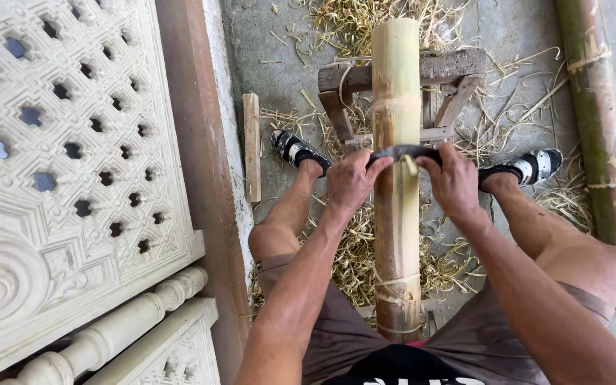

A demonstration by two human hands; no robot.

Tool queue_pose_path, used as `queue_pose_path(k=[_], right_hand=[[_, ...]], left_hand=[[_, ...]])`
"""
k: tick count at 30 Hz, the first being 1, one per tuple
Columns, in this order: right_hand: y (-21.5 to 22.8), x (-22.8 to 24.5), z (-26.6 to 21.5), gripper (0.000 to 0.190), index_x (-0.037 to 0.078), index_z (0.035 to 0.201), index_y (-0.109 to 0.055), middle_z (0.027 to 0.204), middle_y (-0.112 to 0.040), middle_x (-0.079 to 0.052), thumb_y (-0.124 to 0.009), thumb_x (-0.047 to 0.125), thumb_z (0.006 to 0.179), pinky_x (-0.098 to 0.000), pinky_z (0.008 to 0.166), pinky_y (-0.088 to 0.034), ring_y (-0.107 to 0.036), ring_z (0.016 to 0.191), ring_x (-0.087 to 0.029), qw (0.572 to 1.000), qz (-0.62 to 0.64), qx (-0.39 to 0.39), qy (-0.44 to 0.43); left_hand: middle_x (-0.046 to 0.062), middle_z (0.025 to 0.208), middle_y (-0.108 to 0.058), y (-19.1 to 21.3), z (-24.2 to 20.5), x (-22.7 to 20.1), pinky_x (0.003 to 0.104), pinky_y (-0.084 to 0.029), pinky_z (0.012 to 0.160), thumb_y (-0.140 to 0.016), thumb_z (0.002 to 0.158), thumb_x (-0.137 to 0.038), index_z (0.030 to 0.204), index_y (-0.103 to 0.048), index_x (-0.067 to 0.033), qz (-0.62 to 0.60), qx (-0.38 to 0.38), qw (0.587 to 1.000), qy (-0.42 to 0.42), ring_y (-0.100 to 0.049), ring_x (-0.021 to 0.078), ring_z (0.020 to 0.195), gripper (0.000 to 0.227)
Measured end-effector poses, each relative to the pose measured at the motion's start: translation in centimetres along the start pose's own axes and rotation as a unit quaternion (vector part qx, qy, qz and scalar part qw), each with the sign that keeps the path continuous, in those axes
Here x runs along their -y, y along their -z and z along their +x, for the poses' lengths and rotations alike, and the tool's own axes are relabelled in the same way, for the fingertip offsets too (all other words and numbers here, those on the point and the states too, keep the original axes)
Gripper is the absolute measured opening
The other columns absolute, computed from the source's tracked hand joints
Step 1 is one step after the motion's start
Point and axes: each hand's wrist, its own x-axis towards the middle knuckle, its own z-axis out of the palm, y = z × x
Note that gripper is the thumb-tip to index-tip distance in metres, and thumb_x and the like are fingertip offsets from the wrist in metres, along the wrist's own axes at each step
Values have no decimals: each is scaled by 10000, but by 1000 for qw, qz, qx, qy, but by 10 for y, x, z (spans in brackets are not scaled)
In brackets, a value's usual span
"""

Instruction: Shaving the outer layer of a bamboo pole with a curved drawknife.

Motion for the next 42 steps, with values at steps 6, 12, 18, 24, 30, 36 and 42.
queue_pose_path(k=[6, 12, 18, 24, 30, 36, 42], right_hand=[[6, 12, -70, 499, 46, 816, -499, 635, -607, -70, -570, 503, 1005, -347, 328, -392, -483, 412, -149, 996, 14, 56, -74], [34, 31, -175, 418, 59, 802, -513, 576, -597, -127, -605, 432, 969, -437, 382, -411, -523, 379, -248, 988, 52, 120, -78], [21, -15, -227, 459, 114, 699, -686, 484, -678, -77, -651, 516, 916, -437, 422, -486, -639, 410, -245, 945, 131, 298, -45], [16, -9, -49, 394, 66, 886, -633, 558, -634, -60, -585, 446, 980, -385, 343, -446, -533, 361, -205, 981, 14, 189, -33], [3, -24, 135, 372, 25, 1020, -640, 788, -692, -104, -562, 370, 1135, -315, 363, -442, -527, 436, -148, 996, 28, 40, 77], [-29, -47, 200, 395, 36, 1007, -633, 829, -740, -129, -667, 426, 1054, -256, 436, -478, -575, 548, -105, 1000, 11, 8, 24], [10, -6, 150, 359, 74, 1178, -645, 896, -734, -145, -589, 402, 1043, -303, 352, -473, -546, 477, -152, 998, 39, 39, -24]], left_hand=[[-67, 562, -368, 11, -71, -23, 274, -310, 358, -482, 1021, -636, 697, -428, -189, 1, 4, 1000, 0, -320, 81, 439, 554], [-44, 556, -367, 17, -187, -43, 304, -325, 360, -518, 1010, -619, 684, -410, -182, -7, 80, 997, 19, -343, 101, 435, 556], [-31, 516, -446, 57, -176, -61, 312, -375, 391, -575, 960, -645, 632, -488, -142, -106, 202, 974, 4, -415, 98, 426, 607], [-53, 524, -435, 26, -47, -14, 300, -304, 343, -494, 985, -676, 645, -473, -175, -51, 122, 990, 41, -372, 93, 406, 606], [-66, 525, -413, -11, 127, 34, 287, -288, 342, -449, 980, -702, 670, -443, -194, 17, 28, 999, 9, -351, 83, 404, 595], [-114, 518, -451, -25, 188, 52, 246, -331, 324, -458, 959, -701, 734, -502, -215, 29, -22, 999, -3, -370, 47, 378, 537], [-78, 547, -425, -14, 141, 38, 255, -322, 323, -474, 990, -673, 722, -505, -197, 55, 16, 998, -3, -348, 78, 412, 547]])
